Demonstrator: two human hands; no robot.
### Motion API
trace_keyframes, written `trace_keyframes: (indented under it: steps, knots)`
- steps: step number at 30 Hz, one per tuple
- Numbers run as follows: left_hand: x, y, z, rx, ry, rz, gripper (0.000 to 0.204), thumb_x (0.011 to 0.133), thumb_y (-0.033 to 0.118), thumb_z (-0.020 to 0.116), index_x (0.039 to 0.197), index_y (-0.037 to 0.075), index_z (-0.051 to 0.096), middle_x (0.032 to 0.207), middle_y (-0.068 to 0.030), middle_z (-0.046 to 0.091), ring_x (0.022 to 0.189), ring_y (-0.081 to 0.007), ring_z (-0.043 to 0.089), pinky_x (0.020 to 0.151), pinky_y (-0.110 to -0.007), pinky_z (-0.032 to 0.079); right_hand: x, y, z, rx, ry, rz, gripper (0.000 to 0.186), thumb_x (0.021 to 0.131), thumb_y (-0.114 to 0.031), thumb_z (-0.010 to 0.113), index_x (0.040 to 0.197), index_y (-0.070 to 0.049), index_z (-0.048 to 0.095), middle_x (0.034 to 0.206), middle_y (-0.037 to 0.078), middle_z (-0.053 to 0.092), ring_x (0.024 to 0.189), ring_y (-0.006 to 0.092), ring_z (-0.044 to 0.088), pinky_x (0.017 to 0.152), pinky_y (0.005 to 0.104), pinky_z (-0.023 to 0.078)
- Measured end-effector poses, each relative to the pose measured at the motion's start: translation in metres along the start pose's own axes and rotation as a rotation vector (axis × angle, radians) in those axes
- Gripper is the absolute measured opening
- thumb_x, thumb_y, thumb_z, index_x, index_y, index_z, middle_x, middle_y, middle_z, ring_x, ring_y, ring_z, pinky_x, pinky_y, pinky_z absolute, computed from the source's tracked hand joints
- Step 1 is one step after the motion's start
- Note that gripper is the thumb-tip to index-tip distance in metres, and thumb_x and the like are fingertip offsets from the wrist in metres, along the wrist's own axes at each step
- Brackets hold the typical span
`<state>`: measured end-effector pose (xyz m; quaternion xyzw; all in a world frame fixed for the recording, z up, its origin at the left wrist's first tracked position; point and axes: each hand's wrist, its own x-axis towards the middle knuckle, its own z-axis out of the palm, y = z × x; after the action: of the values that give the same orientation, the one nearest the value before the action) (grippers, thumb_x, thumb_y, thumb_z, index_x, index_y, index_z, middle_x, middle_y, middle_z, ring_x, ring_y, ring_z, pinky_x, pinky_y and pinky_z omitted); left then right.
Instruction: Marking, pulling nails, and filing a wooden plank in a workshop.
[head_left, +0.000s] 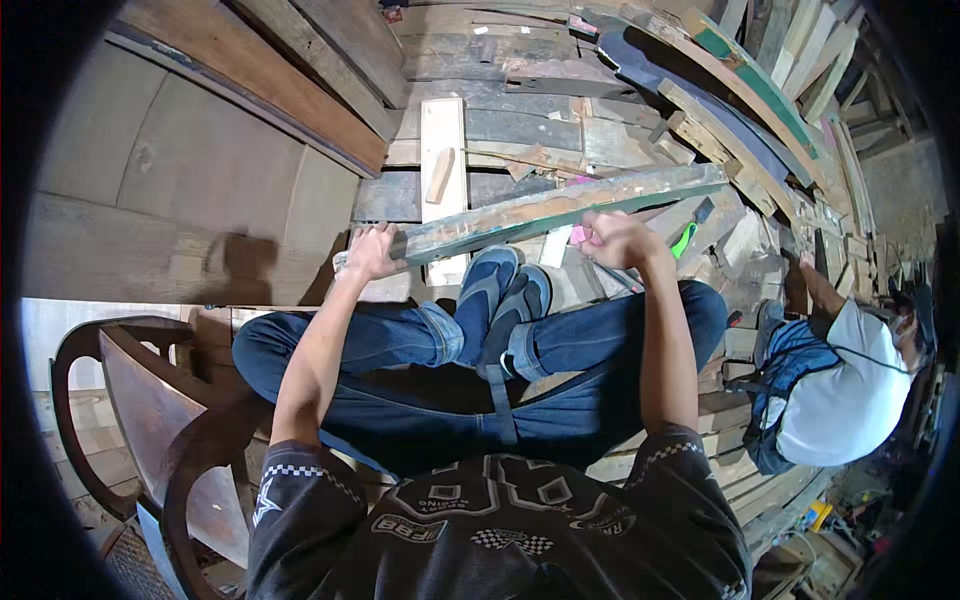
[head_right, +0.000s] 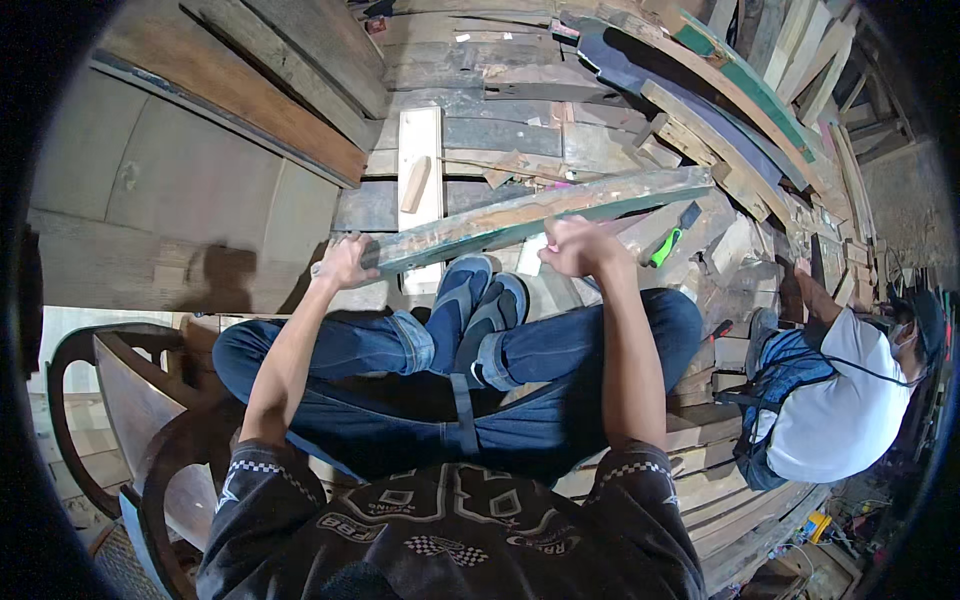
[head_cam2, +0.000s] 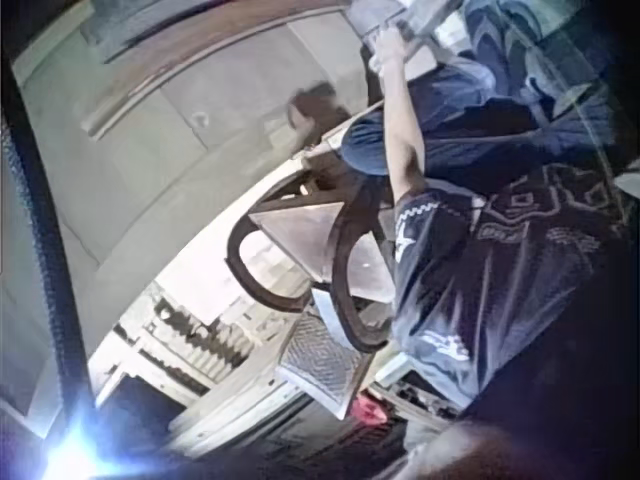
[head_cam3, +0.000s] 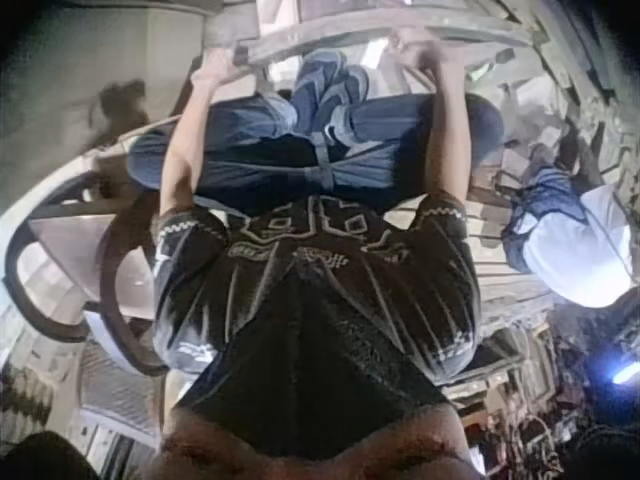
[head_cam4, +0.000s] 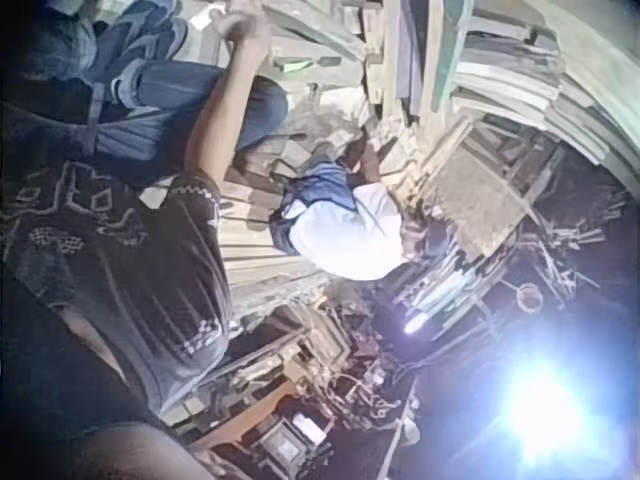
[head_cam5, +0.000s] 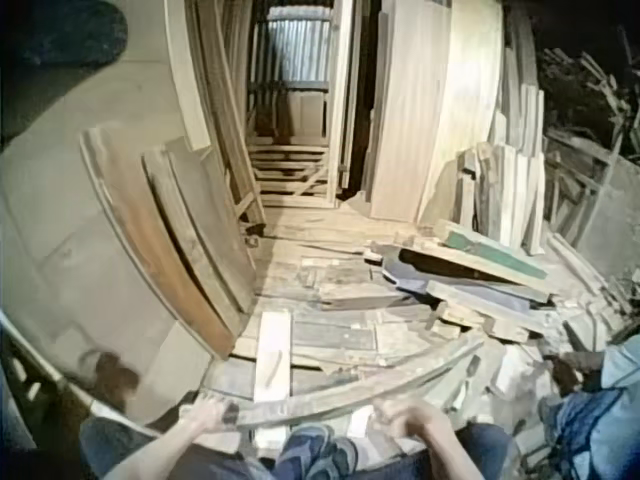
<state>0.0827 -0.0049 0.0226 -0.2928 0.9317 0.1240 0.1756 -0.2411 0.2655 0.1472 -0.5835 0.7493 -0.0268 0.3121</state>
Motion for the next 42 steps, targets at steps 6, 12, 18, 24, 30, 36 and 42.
trace_keyframes:
  steps: [6, 12, 18, 24, 30, 36, 42]
  knots:
    - [0.006, -0.010, 0.008, -0.128, 0.065, -0.037, 0.069, 0.064, 0.036, 0.079, 0.120, 0.007, 0.054, 0.121, -0.0161, 0.055, 0.115, -0.0379, 0.051, 0.101, -0.049, 0.037, -0.002, -0.025, 0.002, -0.012, 0.041, -0.029, 0.042, 0.082, -0.034, 0.059, 0.108, 0.000, 0.058, 0.099, 0.022, 0.063, 0.098, 0.0371, 0.060, 0.086, 0.0445, 0.049]
    - [0.005, -0.011, 0.013, -0.099, 0.081, 0.010, 0.072, 0.062, 0.035, 0.081, 0.118, 0.003, 0.050, 0.120, -0.0161, 0.054, 0.111, -0.0352, 0.054, 0.096, -0.046, 0.044, -0.005, -0.038, -0.001, -0.014, 0.039, 0.012, 0.041, 0.082, -0.030, 0.059, 0.107, 0.002, 0.058, 0.101, 0.023, 0.062, 0.100, 0.0374, 0.060, 0.086, 0.0444, 0.050]
    - [0.003, -0.015, 0.030, -0.144, 0.089, -0.020, 0.076, 0.059, 0.034, 0.083, 0.118, -0.001, 0.049, 0.123, -0.0258, 0.050, 0.113, -0.0400, 0.053, 0.094, -0.045, 0.047, -0.006, -0.041, -0.009, -0.004, 0.035, -0.016, 0.039, 0.081, -0.029, 0.060, 0.105, 0.003, 0.058, 0.101, 0.024, 0.063, 0.101, 0.0380, 0.060, 0.086, 0.0453, 0.049]
    - [0.007, 0.005, 0.015, -0.085, 0.069, -0.047, 0.078, 0.058, 0.031, 0.085, 0.118, 0.002, 0.044, 0.122, -0.0198, 0.048, 0.105, -0.0414, 0.057, 0.086, -0.050, 0.050, -0.013, -0.027, -0.006, 0.053, 0.063, 0.044, 0.035, 0.083, -0.030, 0.059, 0.099, 0.002, 0.059, 0.097, 0.023, 0.064, 0.101, 0.0387, 0.058, 0.087, 0.0466, 0.046]
    - [0.004, -0.004, 0.018, -0.181, 0.029, -0.016, 0.069, 0.062, 0.032, 0.082, 0.115, 0.002, 0.050, 0.124, -0.0211, 0.045, 0.107, -0.0405, 0.056, 0.090, -0.047, 0.049, -0.021, -0.025, -0.016, 0.039, 0.098, 0.010, 0.032, 0.081, -0.030, 0.062, 0.097, -0.002, 0.060, 0.094, 0.019, 0.065, 0.094, 0.0375, 0.062, 0.080, 0.0464, 0.049]
    - [0.016, -0.009, 0.034, -0.080, 0.051, 0.049, 0.075, 0.060, 0.036, 0.082, 0.120, 0.000, 0.055, 0.121, -0.0230, 0.045, 0.109, -0.0378, 0.053, 0.093, -0.045, 0.047, -0.117, -0.005, -0.071, 0.347, 0.801, -0.080, 0.010, 0.087, -0.010, 0.060, 0.092, -0.001, 0.058, 0.074, 0.009, 0.060, 0.069, 0.0138, 0.056, 0.065, 0.0265, 0.047]
    - [-0.001, -0.012, 0.027, -0.114, 0.062, 0.058, 0.075, 0.061, 0.035, 0.083, 0.117, -0.007, 0.056, 0.116, -0.0273, 0.051, 0.113, -0.0420, 0.048, 0.098, -0.045, 0.041, -0.249, 0.019, 0.010, 0.255, 1.161, 0.594, 0.013, 0.086, -0.012, 0.061, 0.084, 0.000, 0.056, 0.069, 0.014, 0.060, 0.059, 0.0247, 0.056, 0.059, 0.0325, 0.046]
